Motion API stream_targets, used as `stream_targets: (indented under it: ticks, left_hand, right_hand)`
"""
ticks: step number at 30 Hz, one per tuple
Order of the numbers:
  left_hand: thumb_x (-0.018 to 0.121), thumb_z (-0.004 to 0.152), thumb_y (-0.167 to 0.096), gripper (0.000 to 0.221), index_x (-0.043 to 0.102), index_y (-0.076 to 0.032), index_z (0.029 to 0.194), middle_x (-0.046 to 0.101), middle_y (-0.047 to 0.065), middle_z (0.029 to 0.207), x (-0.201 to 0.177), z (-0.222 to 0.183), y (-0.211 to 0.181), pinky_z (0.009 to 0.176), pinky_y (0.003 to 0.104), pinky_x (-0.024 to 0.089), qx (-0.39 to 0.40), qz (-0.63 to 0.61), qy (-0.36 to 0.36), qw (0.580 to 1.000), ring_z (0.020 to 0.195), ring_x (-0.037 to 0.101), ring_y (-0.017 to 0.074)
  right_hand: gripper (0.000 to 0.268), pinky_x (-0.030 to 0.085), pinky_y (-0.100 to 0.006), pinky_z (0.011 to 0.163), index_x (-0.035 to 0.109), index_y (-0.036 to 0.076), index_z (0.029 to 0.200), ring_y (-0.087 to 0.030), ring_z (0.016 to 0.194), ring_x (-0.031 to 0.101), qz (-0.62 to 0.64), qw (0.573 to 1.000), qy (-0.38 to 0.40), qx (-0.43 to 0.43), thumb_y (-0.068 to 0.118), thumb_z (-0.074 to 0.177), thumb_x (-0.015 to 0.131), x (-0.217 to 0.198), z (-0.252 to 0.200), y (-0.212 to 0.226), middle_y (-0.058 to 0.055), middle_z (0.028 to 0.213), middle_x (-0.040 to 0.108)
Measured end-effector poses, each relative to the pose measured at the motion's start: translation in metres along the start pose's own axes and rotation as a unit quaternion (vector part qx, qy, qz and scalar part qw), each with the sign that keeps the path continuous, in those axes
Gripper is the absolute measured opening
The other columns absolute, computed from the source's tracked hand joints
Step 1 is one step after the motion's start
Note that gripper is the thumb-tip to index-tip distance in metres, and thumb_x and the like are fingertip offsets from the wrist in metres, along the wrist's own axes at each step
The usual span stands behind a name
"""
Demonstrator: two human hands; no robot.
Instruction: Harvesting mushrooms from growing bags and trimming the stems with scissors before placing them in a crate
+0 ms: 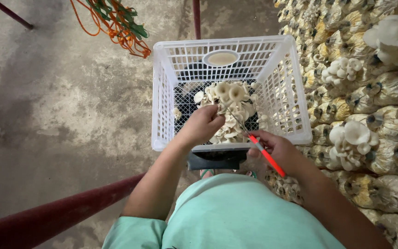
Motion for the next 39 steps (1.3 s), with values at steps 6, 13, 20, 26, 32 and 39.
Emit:
stream_targets:
  ticks: [6,13,20,26,32,39]
  left_hand:
    - [0.059,0.092,-0.030,0.033,0.056,0.000,0.079,0.060,0.028,0.076,-0.018,-0.012,-0.021,0.071,0.054,0.050,0.027,0.012,0.063,0.998,0.081,0.064,0.0487]
    - [0.057,0.092,-0.031,0.032,0.056,-0.004,0.076,0.058,0.020,0.070,-0.014,-0.004,-0.008,0.066,0.048,0.050,0.002,0.023,0.078,0.997,0.072,0.062,0.0404]
    - [0.058,0.093,-0.033,0.032,0.059,-0.005,0.077,0.057,0.018,0.069,-0.016,-0.005,-0.004,0.063,0.048,0.047,0.006,0.070,0.090,0.993,0.068,0.062,0.0401]
    - [0.065,0.094,-0.035,0.034,0.061,-0.004,0.079,0.058,0.016,0.067,-0.011,-0.050,-0.021,0.064,0.043,0.047,0.040,0.024,0.190,0.981,0.065,0.059,0.0321]
    - [0.063,0.091,-0.044,0.043,0.064,-0.001,0.090,0.067,0.029,0.083,0.055,-0.084,0.021,0.076,0.056,0.051,0.047,0.074,0.310,0.947,0.089,0.067,0.0497]
    - [0.057,0.090,-0.047,0.045,0.074,-0.007,0.103,0.076,0.016,0.100,0.145,-0.063,0.186,0.086,0.055,0.057,-0.139,0.172,0.268,0.938,0.102,0.072,0.0391]
  right_hand:
    - [0.060,0.047,-0.025,0.047,0.069,0.010,0.135,-0.012,0.054,0.055,-0.032,0.999,0.022,0.011,0.023,0.080,0.087,-0.004,0.002,0.010,-0.008,0.076,0.064]
    - [0.067,0.049,-0.023,0.036,0.065,0.010,0.138,-0.014,0.039,0.061,-0.001,1.000,0.027,0.013,0.016,0.077,0.090,-0.005,0.010,-0.009,-0.011,0.071,0.070]
    - [0.057,0.051,-0.027,0.047,0.067,0.011,0.138,-0.017,0.050,0.061,-0.045,0.999,-0.006,0.003,0.015,0.084,0.082,-0.002,0.002,0.007,-0.014,0.077,0.075]
    - [0.059,0.047,-0.027,0.032,0.065,0.006,0.136,-0.019,0.033,0.058,0.009,0.998,-0.044,-0.032,0.013,0.080,0.084,-0.013,-0.003,0.014,-0.012,0.059,0.059]
    - [0.053,0.045,-0.027,0.030,0.064,0.006,0.135,-0.018,0.033,0.055,0.062,0.995,-0.070,-0.019,0.013,0.085,0.080,-0.019,-0.008,0.010,-0.009,0.057,0.052]
    - [0.061,0.049,-0.028,0.032,0.060,0.005,0.138,-0.019,0.037,0.057,0.092,0.992,-0.081,0.001,0.014,0.082,0.083,-0.022,-0.004,-0.005,-0.009,0.062,0.050]
Point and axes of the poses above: each hand's wrist, its own z-axis towards the middle knuckle, its own x-axis out of the palm, y = z × x, the point moved 6 cm from there along z, towards the middle knuckle
